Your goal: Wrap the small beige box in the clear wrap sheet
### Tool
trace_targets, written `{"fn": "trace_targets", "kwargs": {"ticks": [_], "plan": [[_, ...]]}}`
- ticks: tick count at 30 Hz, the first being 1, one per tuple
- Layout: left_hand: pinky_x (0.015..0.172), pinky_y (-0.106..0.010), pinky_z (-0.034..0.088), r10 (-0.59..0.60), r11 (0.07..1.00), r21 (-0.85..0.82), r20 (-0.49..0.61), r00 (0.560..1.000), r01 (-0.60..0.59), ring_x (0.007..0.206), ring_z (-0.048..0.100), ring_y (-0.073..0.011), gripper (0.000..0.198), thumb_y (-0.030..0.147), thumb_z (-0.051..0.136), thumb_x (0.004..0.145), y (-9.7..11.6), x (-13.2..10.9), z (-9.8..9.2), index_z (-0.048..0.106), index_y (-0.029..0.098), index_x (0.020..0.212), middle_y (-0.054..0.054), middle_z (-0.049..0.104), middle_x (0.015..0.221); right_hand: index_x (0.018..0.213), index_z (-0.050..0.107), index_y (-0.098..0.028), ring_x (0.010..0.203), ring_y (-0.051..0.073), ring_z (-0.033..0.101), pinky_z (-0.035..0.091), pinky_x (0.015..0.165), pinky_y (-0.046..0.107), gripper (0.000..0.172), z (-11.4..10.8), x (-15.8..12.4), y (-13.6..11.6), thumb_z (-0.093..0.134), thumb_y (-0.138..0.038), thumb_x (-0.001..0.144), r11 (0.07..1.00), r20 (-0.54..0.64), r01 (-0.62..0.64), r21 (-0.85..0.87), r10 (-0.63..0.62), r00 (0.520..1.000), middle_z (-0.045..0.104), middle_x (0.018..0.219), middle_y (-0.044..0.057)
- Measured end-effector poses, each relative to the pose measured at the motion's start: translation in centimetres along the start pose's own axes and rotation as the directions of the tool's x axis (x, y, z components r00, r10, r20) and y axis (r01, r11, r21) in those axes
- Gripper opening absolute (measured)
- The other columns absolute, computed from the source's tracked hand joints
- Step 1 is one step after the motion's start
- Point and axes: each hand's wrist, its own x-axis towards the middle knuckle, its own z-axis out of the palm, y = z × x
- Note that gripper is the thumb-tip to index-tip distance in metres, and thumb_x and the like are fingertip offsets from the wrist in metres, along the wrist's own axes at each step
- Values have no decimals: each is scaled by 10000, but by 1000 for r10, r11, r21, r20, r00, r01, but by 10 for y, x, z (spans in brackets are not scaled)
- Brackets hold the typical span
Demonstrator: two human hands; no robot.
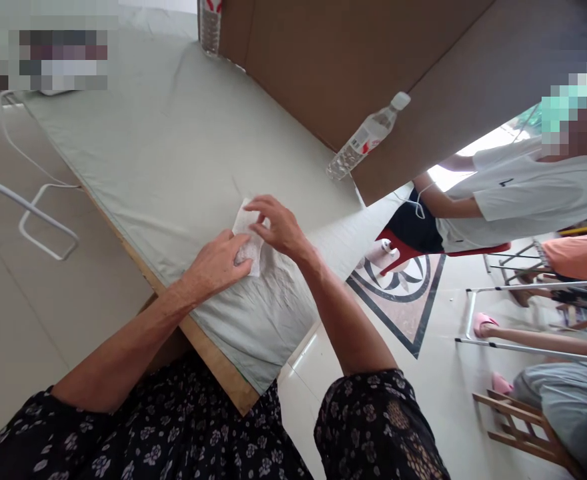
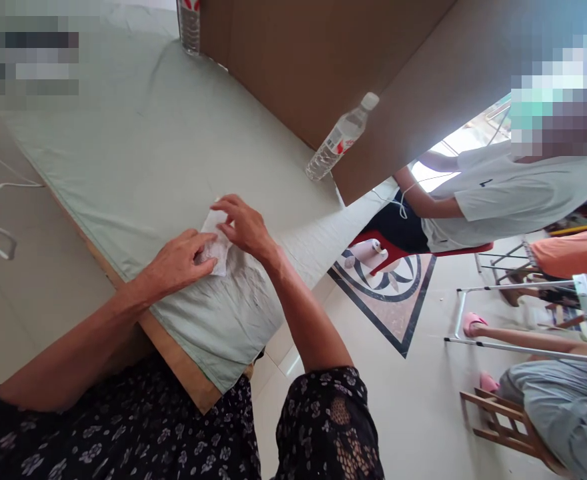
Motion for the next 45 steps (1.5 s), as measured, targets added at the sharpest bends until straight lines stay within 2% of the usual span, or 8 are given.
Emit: {"fn": "trace_targets", "kwargs": {"ticks": [2,5,11,17,25,33,41,45], "plan": [[845,-360,535,-11,1000,-5,-4,1000,11,835,617,-225,425,308,629,853,-2,0,2,706,212,1259,-47,597,919,1118,707,-193,823,134,677,541,787,298,281,-3,-13,12,629,-169,849,974,-160,-184,130,203,966,722,1223,78],[850,-366,535,-18,1000,-21,-13,1000,17,833,619,-224,433,327,628,850,-5,-1,5,720,199,1252,-49,589,917,1066,668,-163,692,142,693,513,566,257,232,-4,-23,24,671,-267,859,807,-70,-478,346,530,845,725,1002,65],[829,-364,534,-27,999,-33,-23,999,27,796,606,-211,445,330,625,849,-4,-2,5,718,194,1263,-49,590,925,1041,636,-170,546,139,618,376,390,223,354,13,4,24,822,-334,787,686,85,-550,477,587,805,660,742,6],[853,-367,541,-32,999,-39,-3,999,32,805,611,-213,403,351,635,838,-3,1,2,740,200,1197,-41,597,900,702,600,-196,535,79,438,352,509,222,168,20,24,24,749,-260,748,699,149,-448,558,447,882,508,597,-68],[836,-359,535,-23,997,-71,-28,999,21,779,595,-198,386,323,637,843,-6,-2,5,720,186,1194,-32,611,899,882,675,-233,907,160,622,514,855,311,199,23,-16,3,717,-421,834,794,-139,-84,602,208,968,660,974,16],[1002,-416,537,-95,995,-70,-313,945,77,1132,623,-277,553,309,760,811,-6,-17,16,571,186,1317,-121,621,1233,930,717,-242,1110,196,688,510,1066,387,79,24,-68,-23,643,-269,932,920,-171,30,390,40,984,752,1116,58],[1127,-490,496,33,985,-161,-191,981,-64,1362,543,-327,334,270,652,829,-22,-12,13,692,184,1149,-162,504,1459,1276,649,-254,1356,275,597,489,1153,520,356,46,-93,-11,705,-310,930,958,-158,278,65,-265,951,670,1379,134],[1194,-510,442,51,967,-242,-111,993,-77,1452,495,-338,442,332,624,824,-32,-15,4,691,192,1237,-155,568,1446,1237,670,-250,1263,249,640,517,1111,493,264,55,-88,-4,584,-206,991,945,-232,326,-17,-320,918,707,1281,125]]}}
